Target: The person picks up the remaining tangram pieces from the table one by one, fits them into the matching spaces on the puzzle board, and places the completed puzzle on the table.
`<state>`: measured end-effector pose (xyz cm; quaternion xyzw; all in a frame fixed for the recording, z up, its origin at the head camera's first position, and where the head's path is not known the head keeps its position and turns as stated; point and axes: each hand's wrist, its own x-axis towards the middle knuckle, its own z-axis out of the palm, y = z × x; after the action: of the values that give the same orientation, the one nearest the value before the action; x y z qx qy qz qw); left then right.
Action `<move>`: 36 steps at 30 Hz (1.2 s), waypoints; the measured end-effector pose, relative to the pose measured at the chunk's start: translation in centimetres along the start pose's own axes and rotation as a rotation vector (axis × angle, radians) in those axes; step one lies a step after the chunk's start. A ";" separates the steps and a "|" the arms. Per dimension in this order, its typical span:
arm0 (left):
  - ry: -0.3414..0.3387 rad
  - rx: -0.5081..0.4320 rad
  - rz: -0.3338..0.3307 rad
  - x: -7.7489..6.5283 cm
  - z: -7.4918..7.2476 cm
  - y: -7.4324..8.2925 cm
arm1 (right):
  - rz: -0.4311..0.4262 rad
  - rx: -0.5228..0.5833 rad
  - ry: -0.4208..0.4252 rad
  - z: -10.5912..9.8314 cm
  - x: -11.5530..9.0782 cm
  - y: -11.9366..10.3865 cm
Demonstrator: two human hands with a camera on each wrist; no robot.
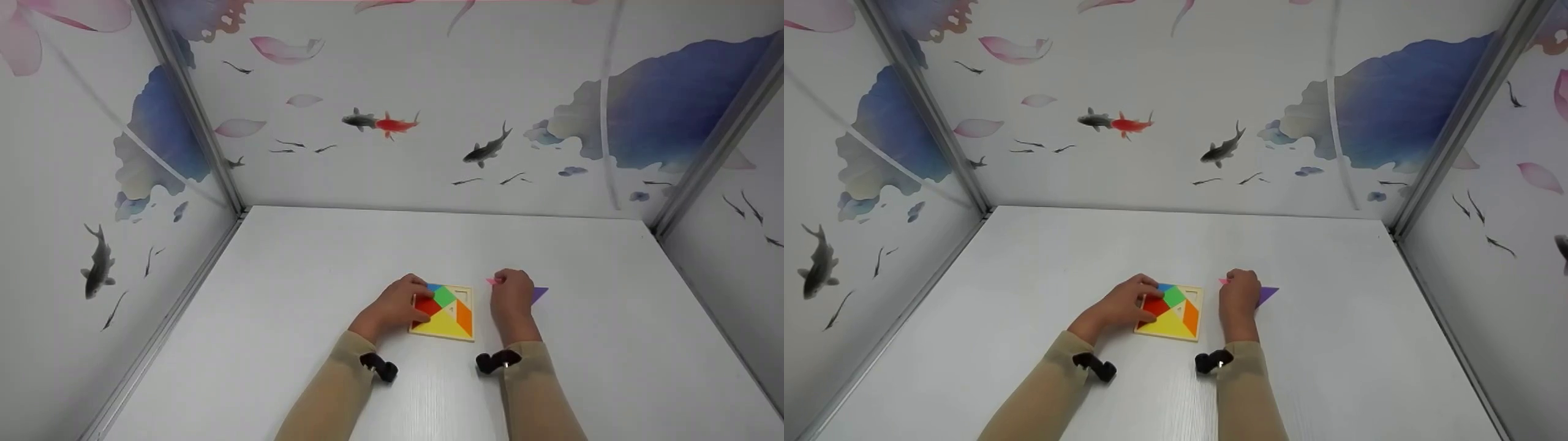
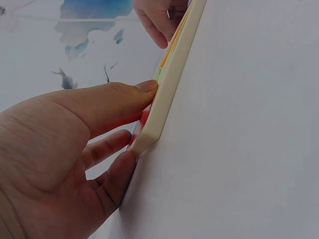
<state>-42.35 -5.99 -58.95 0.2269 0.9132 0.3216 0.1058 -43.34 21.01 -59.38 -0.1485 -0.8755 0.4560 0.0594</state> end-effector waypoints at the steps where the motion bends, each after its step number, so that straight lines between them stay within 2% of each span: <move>1: 0.001 0.001 0.000 0.0 0.0 0.0 | 0.006 0.000 -0.004 0.0 -0.1 -0.1; 13: 0.001 0.019 -0.002 0.0 -0.1 0.1 | 0.018 -0.023 -0.022 -0.7 0.1 -0.5; 20: 0.003 0.017 -0.009 0.2 0.0 -0.1 | 0.084 -0.035 -0.094 -1.3 0.1 -0.5; 27: 0.006 0.009 -0.010 0.2 0.2 -0.1 | 0.040 -0.079 -0.147 -2.1 -0.2 -0.5; 32: 0.011 0.000 -0.015 0.2 0.2 -0.1 | 0.080 -0.070 -0.201 -2.3 -0.5 -1.0; 36: 0.008 -0.011 -0.021 0.1 0.2 -0.1 | 0.044 -0.092 -0.197 -2.2 -0.2 -0.7</move>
<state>-42.44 -5.92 -59.15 0.2154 0.9142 0.3263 0.1070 -42.75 22.26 -57.59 -0.1248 -0.8937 0.4288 -0.0439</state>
